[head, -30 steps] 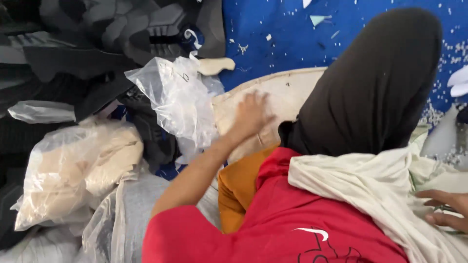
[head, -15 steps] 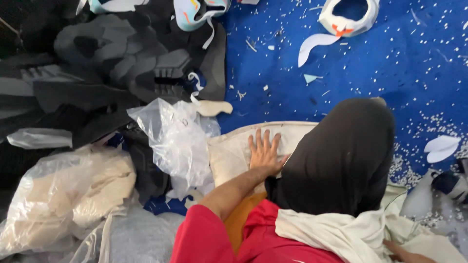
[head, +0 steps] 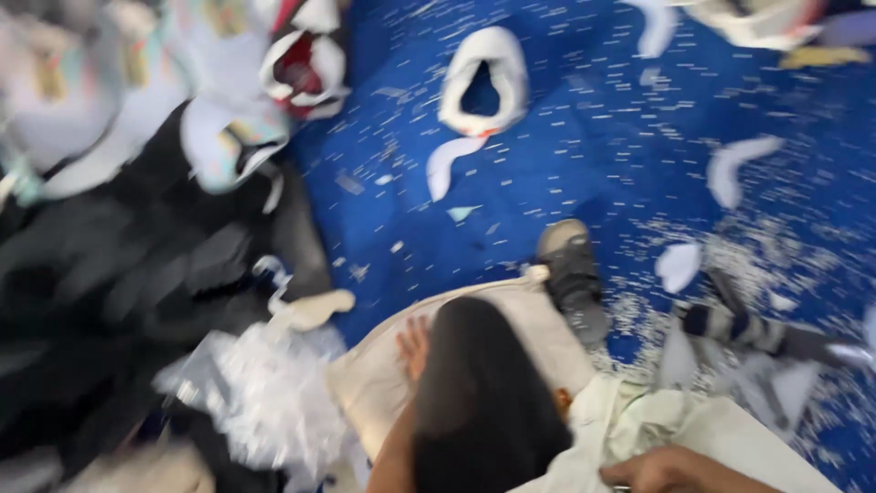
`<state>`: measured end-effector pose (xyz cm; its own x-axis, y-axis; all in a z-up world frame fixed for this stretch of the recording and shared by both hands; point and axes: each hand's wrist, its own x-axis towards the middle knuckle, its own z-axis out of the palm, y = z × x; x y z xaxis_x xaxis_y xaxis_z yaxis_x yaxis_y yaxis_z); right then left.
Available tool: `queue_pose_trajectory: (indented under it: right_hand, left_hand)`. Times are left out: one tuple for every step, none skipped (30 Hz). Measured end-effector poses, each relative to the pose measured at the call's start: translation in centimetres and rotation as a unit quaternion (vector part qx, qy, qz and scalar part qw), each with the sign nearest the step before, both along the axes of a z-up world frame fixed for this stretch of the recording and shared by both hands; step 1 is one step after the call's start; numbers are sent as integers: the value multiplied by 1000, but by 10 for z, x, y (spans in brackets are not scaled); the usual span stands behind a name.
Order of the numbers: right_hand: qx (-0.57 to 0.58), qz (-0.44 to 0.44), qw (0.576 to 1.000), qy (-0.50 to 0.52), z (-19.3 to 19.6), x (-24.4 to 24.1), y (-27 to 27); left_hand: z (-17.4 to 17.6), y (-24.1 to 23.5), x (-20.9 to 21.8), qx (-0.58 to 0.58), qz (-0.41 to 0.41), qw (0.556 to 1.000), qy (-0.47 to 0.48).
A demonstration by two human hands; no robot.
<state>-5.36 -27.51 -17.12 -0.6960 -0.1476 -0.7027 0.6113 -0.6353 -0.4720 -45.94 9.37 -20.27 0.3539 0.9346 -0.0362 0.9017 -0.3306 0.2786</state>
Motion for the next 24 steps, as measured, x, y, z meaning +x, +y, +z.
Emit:
queue_pose_trajectory:
  right_hand:
    - [-33,29,999,2,2,-23,25]
    - [-67,57,996,7,5,-44,52]
    - [-76,16,997,5,2,-67,57]
    - [-17,43,999,21,-3,-86,60]
    - [49,84,995,33,-13,-94,69]
    - [47,58,997,28,-23,-106,60]
    - [-21,41,999,-14,-35,-107,59]
    - [-91,24,994,-54,-45,-106,58]
    - [-92,6,994,-54,-10,-108,62]
    - [22,-3,999,-23,26,-107,68]
    - [142,-12,990,2,62,-101,81]
    - [147,-32,989,-6,81,-88,83]
    - [229,-6,973,-30,99,-73,87]
    - [308,21,949,-55,117,-57,92]
    - [309,14,949,-54,153,-21,96]
    - [334,-69,934,-112,191,9,109]
    - [356,-156,905,-172,232,33,131]
    - [357,-168,902,-175,251,57,133]
    - [354,-175,882,-258,267,75,130]
    - [346,-180,856,-340,281,92,128]
    - [344,-185,856,-339,273,95,117]
    - [347,-230,859,-298,264,96,106]
    - [351,-273,858,-258,256,99,99]
    - [353,-276,856,-258,235,95,85]
  left_hand:
    - [-16,3,-10,-7,-2,999,-44]
    - [-34,6,-18,-16,-5,996,-87]
    - [-42,10,-40,-36,-13,992,-121]
    - [-51,16,-62,-59,-21,986,-154]
    - [-60,19,-84,-76,-15,980,-185]
    - [-68,23,-103,-95,-9,972,-215]
    - [-78,31,-116,-110,3,962,-248]
    - [-85,42,-129,-127,16,952,-280]
    - [-86,49,-143,-144,31,941,-305]
    - [-91,61,-153,-162,47,929,-329]
    - [-99,88,-153,-177,58,916,-355]
    - [-102,107,-146,-193,70,902,-380]
    - [-102,116,-149,-205,96,887,-404]
    - [-102,127,-152,-216,121,870,-426]
    - [-50,105,-117,-229,148,854,-444]
    - [21,96,-97,-243,175,836,-460]
    - [109,100,-92,-257,195,818,-477]
    - [189,105,-17,-260,183,821,-474]
    - [275,80,30,-91,24,926,-366]
    - [359,39,56,81,-144,958,-234]
    - [372,16,94,81,-149,958,-232]
    - [385,-6,131,-72,-238,933,-261]
    - [397,-27,168,-220,-320,877,-284]
    - [362,-49,200,-218,-323,876,-283]
